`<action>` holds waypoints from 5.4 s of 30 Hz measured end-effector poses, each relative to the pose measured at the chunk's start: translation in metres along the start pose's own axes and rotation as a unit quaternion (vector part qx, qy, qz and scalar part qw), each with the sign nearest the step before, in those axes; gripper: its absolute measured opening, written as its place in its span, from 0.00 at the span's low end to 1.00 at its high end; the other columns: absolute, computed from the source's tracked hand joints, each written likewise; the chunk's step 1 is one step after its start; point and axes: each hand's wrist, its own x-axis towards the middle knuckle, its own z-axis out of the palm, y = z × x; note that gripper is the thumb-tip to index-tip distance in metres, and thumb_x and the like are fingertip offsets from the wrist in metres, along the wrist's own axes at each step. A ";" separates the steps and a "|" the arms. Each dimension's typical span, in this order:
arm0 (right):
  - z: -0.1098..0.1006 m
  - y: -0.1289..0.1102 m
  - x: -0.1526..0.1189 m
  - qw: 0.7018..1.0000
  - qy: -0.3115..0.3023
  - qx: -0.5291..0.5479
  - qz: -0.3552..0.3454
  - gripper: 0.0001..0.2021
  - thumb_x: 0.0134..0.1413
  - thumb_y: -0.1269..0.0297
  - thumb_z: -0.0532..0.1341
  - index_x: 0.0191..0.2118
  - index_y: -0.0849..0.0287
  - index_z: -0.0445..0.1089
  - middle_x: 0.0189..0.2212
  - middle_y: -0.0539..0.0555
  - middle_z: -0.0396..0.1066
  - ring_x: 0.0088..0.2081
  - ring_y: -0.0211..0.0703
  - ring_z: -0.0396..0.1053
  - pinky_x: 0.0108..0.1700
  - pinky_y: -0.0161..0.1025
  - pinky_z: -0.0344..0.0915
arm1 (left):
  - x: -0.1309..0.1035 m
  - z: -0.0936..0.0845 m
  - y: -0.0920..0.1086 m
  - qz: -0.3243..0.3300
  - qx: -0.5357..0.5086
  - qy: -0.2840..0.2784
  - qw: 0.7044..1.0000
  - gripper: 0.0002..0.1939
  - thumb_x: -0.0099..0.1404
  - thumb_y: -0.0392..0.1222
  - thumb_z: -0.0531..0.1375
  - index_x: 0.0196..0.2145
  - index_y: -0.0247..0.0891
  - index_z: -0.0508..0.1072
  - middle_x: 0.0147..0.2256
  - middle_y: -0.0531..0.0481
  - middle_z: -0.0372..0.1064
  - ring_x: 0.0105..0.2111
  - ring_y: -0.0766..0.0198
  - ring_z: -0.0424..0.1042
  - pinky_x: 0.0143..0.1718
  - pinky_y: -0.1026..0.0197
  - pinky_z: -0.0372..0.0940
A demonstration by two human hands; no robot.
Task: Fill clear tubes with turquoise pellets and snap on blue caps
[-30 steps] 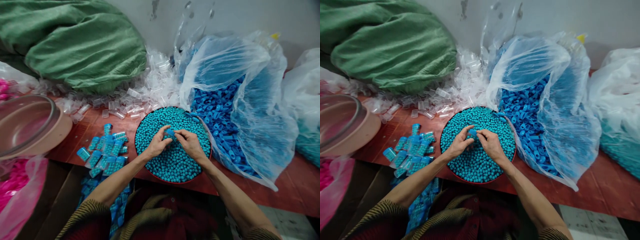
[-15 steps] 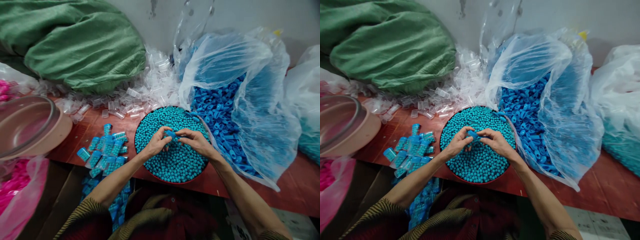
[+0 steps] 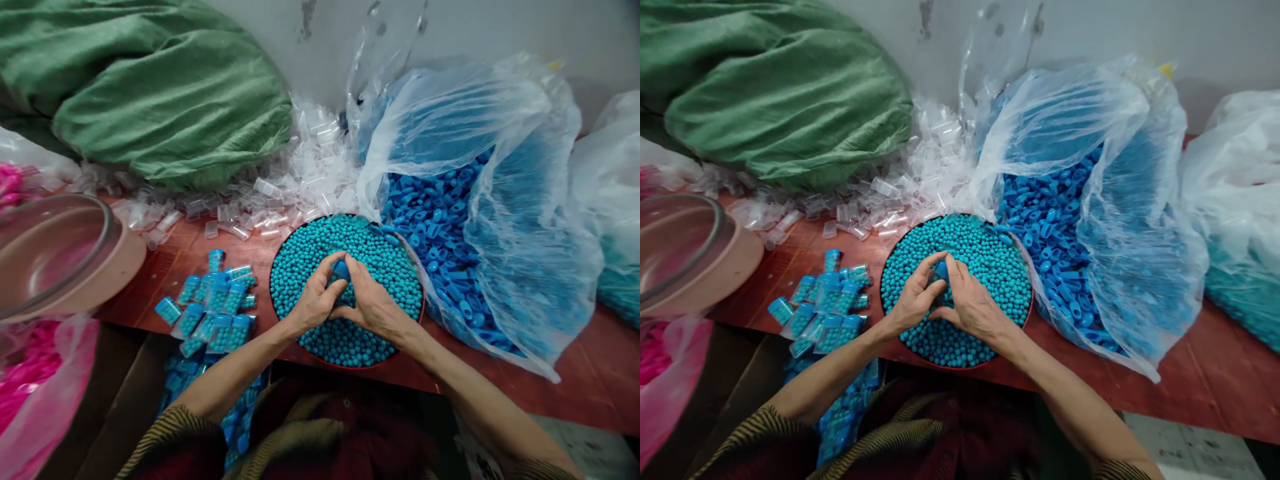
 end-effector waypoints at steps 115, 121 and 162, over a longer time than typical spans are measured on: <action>-0.006 0.019 0.010 0.992 0.006 0.091 0.087 0.34 0.51 0.51 0.61 0.61 0.62 0.56 0.54 0.65 0.65 0.55 0.57 0.63 0.53 0.52 0.64 | 0.019 0.004 -0.002 0.004 0.042 0.005 0.999 0.24 0.61 0.37 0.54 0.56 0.38 0.58 0.49 0.46 0.64 0.41 0.63 0.66 0.46 0.59 0.63; 0.012 0.010 0.004 0.994 0.049 -0.087 0.038 0.42 0.51 0.50 0.60 0.64 0.67 0.43 0.47 0.69 0.65 0.45 0.59 0.69 0.39 0.52 0.71 | 0.018 0.009 0.006 -0.030 0.008 0.010 0.999 0.16 0.60 0.39 0.54 0.47 0.36 0.63 0.35 0.51 0.65 0.33 0.65 0.64 0.37 0.63 0.63; -0.003 0.065 0.076 0.987 0.011 -0.155 0.046 0.18 0.62 0.67 0.48 0.56 0.56 0.63 0.52 0.58 0.64 0.46 0.44 0.67 0.43 0.36 0.65 | 0.035 -0.013 -0.031 -0.035 0.482 0.047 0.874 0.13 0.64 0.42 0.56 0.46 0.37 0.66 0.40 0.44 0.72 0.40 0.56 0.72 0.39 0.59 0.64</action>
